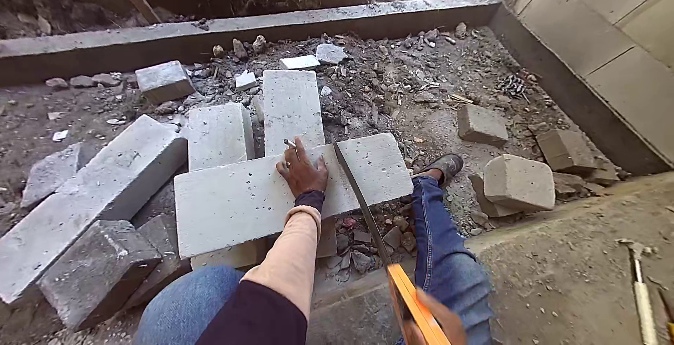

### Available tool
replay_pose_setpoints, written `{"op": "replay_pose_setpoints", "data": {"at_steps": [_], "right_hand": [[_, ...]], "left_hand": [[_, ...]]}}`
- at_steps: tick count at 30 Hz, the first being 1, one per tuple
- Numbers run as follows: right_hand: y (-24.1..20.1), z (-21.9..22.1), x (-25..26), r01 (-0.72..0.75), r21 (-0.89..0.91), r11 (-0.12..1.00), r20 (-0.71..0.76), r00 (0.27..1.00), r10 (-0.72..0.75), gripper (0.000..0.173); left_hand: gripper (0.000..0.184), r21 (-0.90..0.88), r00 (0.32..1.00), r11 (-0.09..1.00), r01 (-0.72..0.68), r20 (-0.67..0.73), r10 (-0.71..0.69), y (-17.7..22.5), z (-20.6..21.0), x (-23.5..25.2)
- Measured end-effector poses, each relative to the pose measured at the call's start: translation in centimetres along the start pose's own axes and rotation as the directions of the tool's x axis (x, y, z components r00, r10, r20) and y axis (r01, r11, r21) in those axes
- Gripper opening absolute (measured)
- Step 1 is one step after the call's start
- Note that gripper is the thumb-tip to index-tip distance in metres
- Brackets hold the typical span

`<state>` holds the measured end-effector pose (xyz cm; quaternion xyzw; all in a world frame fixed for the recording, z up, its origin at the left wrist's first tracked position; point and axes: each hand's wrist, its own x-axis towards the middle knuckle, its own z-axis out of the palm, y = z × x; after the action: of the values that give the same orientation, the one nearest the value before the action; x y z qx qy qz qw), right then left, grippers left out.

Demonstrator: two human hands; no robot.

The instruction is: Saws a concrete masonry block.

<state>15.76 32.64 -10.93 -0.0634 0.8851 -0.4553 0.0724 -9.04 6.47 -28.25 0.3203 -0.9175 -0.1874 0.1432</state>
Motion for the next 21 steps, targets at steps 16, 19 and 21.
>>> {"op": "replay_pose_setpoints", "data": {"at_steps": [16, 19, 21], "right_hand": [[2.5, 4.5, 4.7, -0.022, -0.026, 0.999, -0.107, 0.994, 0.019, 0.045], [2.2, 6.5, 9.9, -0.025, -0.047, 0.999, -0.069, 0.997, 0.021, 0.048], [3.5, 5.5, 7.4, -0.045, -0.059, 0.997, -0.053, 0.998, 0.042, 0.049]], "left_hand": [[0.081, -0.036, 0.999, 0.999, 0.002, 0.034, 0.000, -0.4, -0.2, -0.6], [0.083, -0.038, 1.000, 0.999, 0.003, 0.018, -0.002, -0.2, -0.4, -0.2], [0.083, -0.033, 1.000, 0.999, 0.012, 0.026, -0.011, -0.6, -0.5, -0.6]]}}
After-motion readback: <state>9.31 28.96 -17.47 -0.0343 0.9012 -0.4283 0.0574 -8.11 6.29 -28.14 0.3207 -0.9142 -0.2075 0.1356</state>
